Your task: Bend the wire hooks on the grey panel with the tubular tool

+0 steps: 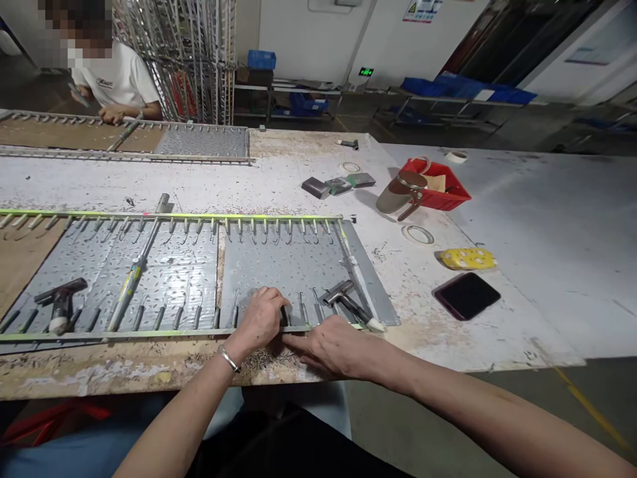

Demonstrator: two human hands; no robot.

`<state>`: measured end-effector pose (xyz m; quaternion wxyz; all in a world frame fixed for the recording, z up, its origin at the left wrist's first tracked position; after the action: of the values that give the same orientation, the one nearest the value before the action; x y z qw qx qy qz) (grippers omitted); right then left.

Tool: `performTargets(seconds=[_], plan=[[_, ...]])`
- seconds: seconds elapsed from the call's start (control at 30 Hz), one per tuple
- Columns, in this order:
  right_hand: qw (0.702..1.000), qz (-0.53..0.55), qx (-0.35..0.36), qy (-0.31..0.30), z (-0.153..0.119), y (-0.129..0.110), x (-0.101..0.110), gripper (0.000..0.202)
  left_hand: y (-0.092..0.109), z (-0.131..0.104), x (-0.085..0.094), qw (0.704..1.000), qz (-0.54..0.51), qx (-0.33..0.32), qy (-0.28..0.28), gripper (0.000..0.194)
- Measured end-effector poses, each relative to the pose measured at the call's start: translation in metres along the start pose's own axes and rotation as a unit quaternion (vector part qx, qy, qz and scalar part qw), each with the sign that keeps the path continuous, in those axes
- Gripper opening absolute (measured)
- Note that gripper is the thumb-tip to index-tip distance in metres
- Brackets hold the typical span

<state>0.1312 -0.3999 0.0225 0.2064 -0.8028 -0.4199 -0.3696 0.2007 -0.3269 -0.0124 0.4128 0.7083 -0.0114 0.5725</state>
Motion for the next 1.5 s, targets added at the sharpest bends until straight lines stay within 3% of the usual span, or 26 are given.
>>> performTargets(seconds=[0.1, 0.27, 0.5, 0.63, 0.8, 0.97, 1.13, 1.33, 1.5], plan=[[1.0, -0.018, -0.008, -0.012, -0.001, 0.002, -0.004, 0.042, 0.0, 0.0, 0.001, 1.0, -0.009, -0.005, 0.003, 0.042], [1.0, -0.006, -0.022, -0.016, -0.007, 0.001, -0.001, 0.026, -0.001, 0.001, 0.001, 1.0, -0.019, -0.006, -0.001, 0.043], [0.999, -0.006, -0.035, -0.021, -0.001, 0.003, -0.003, 0.042, -0.001, 0.0, 0.002, 1.0, -0.017, -0.004, 0.004, 0.042], [0.999, 0.006, -0.041, -0.029, -0.005, 0.0, 0.001, 0.022, -0.003, 0.001, 0.0, 1.0, -0.007, 0.0, 0.002, 0.042], [0.998, -0.007, -0.034, -0.044, 0.001, -0.001, 0.002, 0.031, -0.006, 0.002, -0.002, 1.0, 0.002, 0.009, 0.001, 0.041], [0.997, -0.016, -0.062, -0.05, -0.008, 0.005, -0.001, 0.022, -0.003, 0.0, 0.0, 1.0, -0.011, -0.003, 0.01, 0.04], [0.999, -0.02, -0.033, -0.037, 0.001, -0.006, 0.003, 0.039, -0.004, 0.0, 0.001, 1.0, -0.003, 0.003, 0.01, 0.04], [0.997, -0.014, -0.067, -0.047, -0.002, -0.002, -0.001, 0.032, -0.004, 0.0, 0.0, 1.0, -0.006, -0.001, 0.011, 0.039], [0.999, -0.013, -0.038, -0.026, 0.006, -0.002, -0.004, 0.035, -0.005, -0.001, 0.001, 1.0, 0.001, 0.001, 0.013, 0.04]])
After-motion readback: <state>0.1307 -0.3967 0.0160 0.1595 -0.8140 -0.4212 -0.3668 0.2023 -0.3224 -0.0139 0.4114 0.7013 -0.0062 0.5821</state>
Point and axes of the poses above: each hand's wrist, its own z-axis towards the middle knuckle, its own x-axis out of the back of the hand, y = z × x, the point moved 10 cm from there along z, towards the middle knuckle, and after that the axes turned 10 degrees about -y, right-handed, at the moved point
